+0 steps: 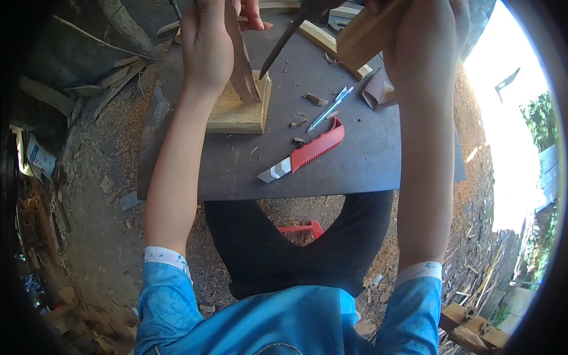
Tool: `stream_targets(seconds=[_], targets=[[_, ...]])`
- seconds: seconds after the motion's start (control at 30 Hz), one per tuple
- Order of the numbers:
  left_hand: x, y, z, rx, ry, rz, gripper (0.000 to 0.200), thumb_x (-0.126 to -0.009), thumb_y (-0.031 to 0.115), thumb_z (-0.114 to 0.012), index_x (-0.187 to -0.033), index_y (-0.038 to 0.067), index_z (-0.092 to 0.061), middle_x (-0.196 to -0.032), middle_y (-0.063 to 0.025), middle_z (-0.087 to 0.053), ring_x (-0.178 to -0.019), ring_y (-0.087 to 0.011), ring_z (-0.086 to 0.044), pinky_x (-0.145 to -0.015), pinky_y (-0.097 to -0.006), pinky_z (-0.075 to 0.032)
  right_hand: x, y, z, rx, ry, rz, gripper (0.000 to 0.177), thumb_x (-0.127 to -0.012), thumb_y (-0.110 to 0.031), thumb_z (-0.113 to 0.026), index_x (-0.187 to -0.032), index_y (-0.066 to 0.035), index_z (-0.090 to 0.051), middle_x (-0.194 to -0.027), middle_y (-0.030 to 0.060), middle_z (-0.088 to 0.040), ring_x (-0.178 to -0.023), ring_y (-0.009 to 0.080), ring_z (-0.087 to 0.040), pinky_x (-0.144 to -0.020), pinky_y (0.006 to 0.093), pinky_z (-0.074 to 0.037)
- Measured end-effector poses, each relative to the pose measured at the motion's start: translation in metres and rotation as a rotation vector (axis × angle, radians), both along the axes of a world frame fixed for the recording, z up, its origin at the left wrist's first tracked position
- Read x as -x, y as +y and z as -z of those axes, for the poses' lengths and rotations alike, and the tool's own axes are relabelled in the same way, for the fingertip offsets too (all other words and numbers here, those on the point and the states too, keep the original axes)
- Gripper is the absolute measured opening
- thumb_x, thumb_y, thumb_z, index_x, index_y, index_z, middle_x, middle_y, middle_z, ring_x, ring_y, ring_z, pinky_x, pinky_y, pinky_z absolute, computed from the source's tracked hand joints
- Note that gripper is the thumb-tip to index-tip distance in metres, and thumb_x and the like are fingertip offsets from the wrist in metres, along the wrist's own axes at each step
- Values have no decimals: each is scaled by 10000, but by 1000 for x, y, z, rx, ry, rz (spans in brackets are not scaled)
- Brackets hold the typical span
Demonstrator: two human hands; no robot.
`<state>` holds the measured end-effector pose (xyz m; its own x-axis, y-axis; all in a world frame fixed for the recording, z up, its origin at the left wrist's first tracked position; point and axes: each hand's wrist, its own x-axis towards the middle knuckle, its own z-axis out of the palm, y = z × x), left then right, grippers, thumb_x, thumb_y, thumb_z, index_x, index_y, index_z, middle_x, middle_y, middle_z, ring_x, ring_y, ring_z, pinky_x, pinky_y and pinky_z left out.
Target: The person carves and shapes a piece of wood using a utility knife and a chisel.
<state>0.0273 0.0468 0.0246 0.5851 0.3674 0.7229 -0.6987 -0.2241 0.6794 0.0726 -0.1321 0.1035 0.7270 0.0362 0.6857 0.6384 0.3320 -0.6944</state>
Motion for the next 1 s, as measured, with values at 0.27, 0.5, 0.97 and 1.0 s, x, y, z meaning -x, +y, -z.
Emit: stream_targets(seconds=[0.27, 0.5, 0.97, 1.0], targets=[[15, -12, -8, 102, 190, 0, 479, -980, 515, -676, -946, 37, -690, -849, -50, -708, -811, -133, -718, -766, -288, -589, 5, 14, 13, 10, -158, -275, 270, -983, -289, -675, -1109, -70, -578, -744, 9, -581, -577, 86, -538, -503, 229, -415], [12, -8, -4, 1, 139, 211, 365, -748, 118, -950, -1023, -20, -754, -944, -129, -785, -833, -167, -762, -761, -302, -621, 25, 22, 6, -73, 29, -195, 342, -972, -289, -698, -1196, -75, -554, -903, 27, -624, -714, 83, -593, -579, 222, -452], [12, -2, -4, 23, 114, 248, 307, -865, 205, -862, -1010, -25, -719, -940, -139, -774, -809, -183, -758, -750, -290, -614, 15, 15, 20, -33, -64, -161, 386, -1001, -282, -658, -1276, -61, -500, -907, 34, -627, -652, 78, -575, -567, 220, -447], [8, 5, 5, 30, 92, 247, 324, -910, 277, -810, -1005, -17, -710, -946, -134, -766, -794, -176, -749, -743, -282, -606, 12, 13, 24, -26, -113, -188, 394, -1004, -277, -653, -1288, -58, -489, -901, 36, -626, -643, 79, -573, -562, 222, -446]])
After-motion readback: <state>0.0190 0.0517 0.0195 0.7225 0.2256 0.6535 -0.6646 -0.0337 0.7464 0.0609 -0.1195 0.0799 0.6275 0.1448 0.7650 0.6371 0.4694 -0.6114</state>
